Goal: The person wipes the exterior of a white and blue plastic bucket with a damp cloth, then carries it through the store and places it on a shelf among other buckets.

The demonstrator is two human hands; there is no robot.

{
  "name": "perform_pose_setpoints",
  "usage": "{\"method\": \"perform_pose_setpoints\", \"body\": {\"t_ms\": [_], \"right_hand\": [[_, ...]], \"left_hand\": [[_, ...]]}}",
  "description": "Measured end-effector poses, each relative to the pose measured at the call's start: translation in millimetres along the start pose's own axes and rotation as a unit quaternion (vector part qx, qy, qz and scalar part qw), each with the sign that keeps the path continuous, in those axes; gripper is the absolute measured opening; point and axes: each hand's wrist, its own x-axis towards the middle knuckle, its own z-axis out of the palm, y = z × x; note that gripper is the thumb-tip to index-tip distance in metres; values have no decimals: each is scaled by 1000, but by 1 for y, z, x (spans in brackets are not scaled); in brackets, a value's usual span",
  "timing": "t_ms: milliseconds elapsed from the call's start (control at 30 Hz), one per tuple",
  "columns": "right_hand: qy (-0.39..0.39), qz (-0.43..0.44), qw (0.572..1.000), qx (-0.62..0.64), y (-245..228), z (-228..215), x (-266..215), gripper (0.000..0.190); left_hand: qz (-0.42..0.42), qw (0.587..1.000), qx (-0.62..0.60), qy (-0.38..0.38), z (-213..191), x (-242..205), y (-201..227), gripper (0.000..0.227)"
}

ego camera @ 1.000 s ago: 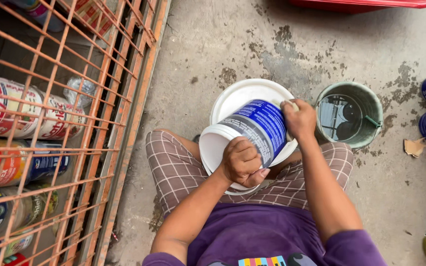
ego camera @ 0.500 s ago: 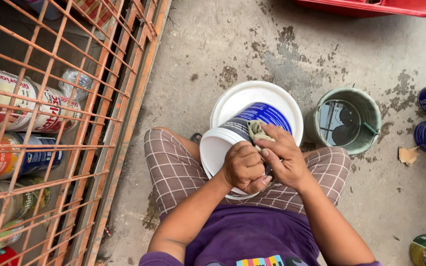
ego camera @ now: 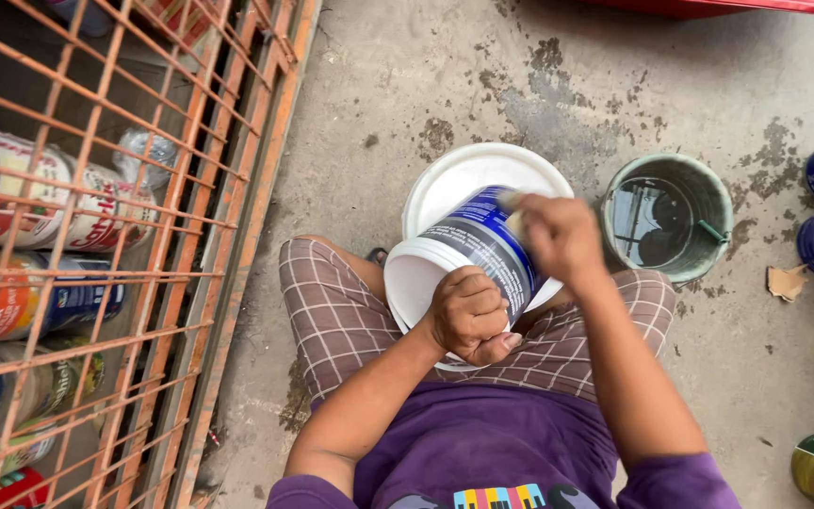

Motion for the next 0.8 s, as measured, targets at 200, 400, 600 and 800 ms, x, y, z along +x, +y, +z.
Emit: {"method": "perform_pose_setpoints", "body": {"t_ms": [200, 400, 600, 800], "right_hand": [[15, 35, 994, 107, -11, 27, -37, 25], [15, 190, 972, -135, 54, 6, -31, 34], [-90, 113, 987, 72, -20, -12, -30, 31], [-60, 81, 990, 94, -8, 6, -26, 39]], "left_hand": [[-7, 1000, 5, 4, -1, 7, -7, 37], [-6, 1000, -6, 14, 0, 16, -6, 36], [-2, 1000, -1, 4, 1, 10, -4, 36], [8, 1000, 14, 4, 2, 21, -11, 37]]}}
